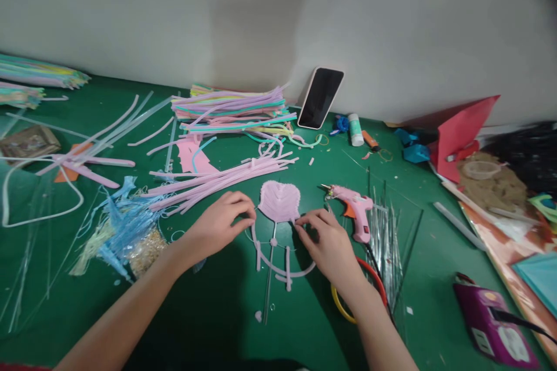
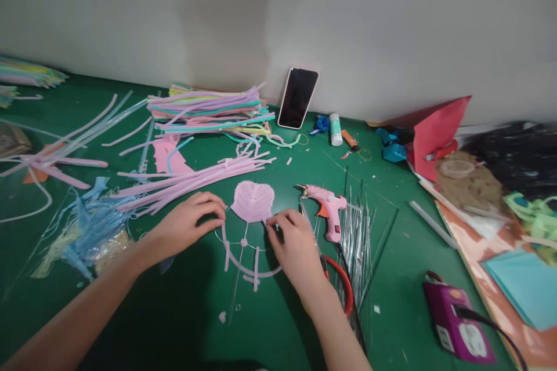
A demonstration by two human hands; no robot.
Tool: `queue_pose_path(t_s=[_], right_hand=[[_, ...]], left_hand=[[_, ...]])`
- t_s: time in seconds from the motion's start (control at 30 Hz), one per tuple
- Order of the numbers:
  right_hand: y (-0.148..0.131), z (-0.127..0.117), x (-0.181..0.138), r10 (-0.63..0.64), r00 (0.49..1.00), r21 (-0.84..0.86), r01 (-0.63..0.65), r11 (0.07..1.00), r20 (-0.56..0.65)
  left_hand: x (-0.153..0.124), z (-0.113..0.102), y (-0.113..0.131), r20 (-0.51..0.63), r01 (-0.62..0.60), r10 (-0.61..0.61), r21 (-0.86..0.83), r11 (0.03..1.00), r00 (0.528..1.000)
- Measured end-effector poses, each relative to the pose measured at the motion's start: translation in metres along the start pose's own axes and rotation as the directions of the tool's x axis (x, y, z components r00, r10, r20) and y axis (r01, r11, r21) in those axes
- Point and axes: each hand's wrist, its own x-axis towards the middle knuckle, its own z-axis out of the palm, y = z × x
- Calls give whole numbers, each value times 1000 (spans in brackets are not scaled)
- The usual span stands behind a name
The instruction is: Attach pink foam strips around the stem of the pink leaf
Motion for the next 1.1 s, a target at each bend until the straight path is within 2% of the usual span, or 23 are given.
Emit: queue_pose_path(t_s=[0.13,0.23,0.43,0.53,0.7,0.83,0.97,1.03,1.1], right_hand=[[-3,3,8,-117,992,-13,117,993,49],[-3,4,12,-138,989,-66,141,988,52],[-6,6,25,-70,996,-250,55,967,-51],[-10,5,32,3,998,-264,-19,964,-60],[-13,-2,37,65,998,-17,-66,998,-21],[-10,-7,29,142,989,305,-149,941,46],[3,-6,9,231,970,383,-189,904,-69],[12,-5,-6,332,935,454,-244,857,-124],[19,-5,-20,420,898,527,-298,796,-127]], left_hand=[[16,-1,6,22,-124,124,-19,992,992],[27,-2,12,16,-157,157,12,988,987],[39,-3,17,-16,-125,127,88,988,992],[41,-1,17,-56,-107,111,75,991,992],[44,0,16,-104,-55,59,34,998,993],[44,2,15,-110,-46,47,17,999,993],[32,8,10,-212,-26,27,7,1000,977],[20,11,5,-303,48,-46,-1,999,952],[6,13,1,-378,100,-83,25,995,922]])
